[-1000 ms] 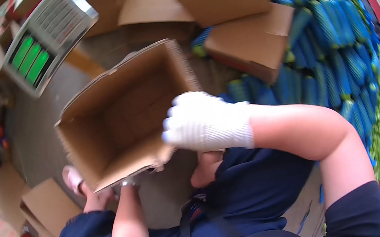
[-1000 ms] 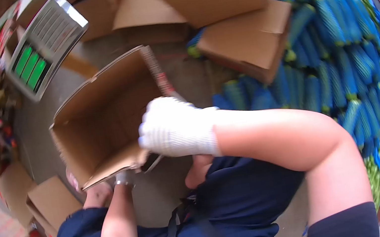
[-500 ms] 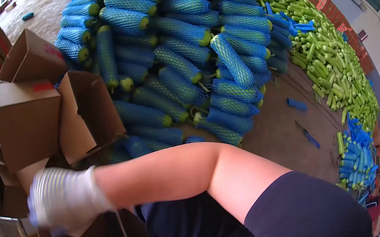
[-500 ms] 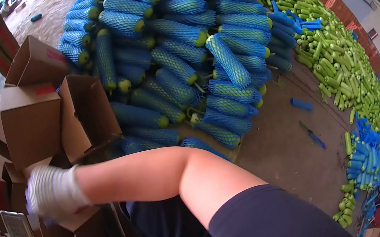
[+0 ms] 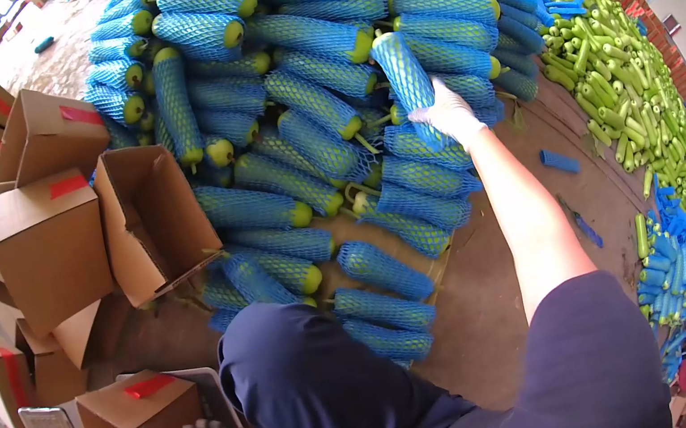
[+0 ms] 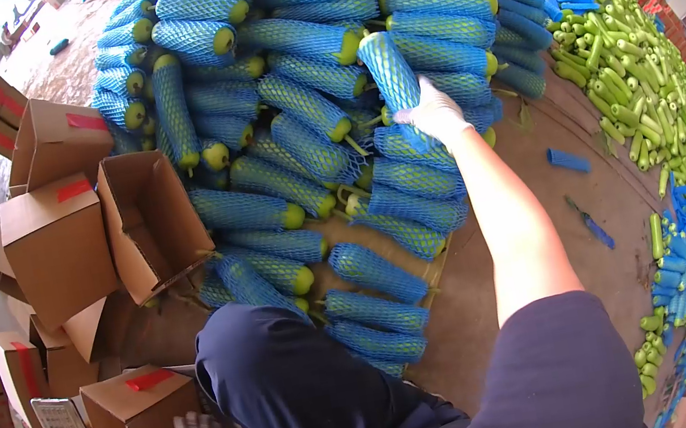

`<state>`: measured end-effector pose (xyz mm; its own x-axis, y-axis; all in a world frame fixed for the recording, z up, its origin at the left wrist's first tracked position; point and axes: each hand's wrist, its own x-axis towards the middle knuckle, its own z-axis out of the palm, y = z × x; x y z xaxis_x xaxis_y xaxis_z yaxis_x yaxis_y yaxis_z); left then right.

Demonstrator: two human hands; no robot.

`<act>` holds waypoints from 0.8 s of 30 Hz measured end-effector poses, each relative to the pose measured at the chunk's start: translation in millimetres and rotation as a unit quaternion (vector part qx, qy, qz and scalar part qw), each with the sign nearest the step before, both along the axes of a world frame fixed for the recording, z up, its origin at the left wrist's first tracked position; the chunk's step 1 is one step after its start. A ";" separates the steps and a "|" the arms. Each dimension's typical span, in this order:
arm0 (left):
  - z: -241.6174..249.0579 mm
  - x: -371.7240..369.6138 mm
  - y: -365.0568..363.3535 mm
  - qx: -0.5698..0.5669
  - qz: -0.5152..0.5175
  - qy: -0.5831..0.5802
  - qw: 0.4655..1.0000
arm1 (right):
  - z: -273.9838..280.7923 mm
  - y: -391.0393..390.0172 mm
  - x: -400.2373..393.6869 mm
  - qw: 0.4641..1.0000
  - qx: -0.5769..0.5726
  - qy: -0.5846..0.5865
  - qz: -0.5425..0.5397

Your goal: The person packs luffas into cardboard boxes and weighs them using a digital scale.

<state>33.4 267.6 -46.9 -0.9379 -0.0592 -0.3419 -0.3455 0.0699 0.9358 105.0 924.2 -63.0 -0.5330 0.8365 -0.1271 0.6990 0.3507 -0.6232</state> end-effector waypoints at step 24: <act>169.6 -47.8 -102.6 -0.051 0.119 0.288 0.949 | -15.0 -38.9 15.4 0.854 0.198 -0.459 0.142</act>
<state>-14.4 165.0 122.6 -0.9233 -0.2979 0.2424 0.2042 0.1539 0.9668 120.4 885.3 -78.0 -0.5493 0.7642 -0.3381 0.6808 0.6438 0.3491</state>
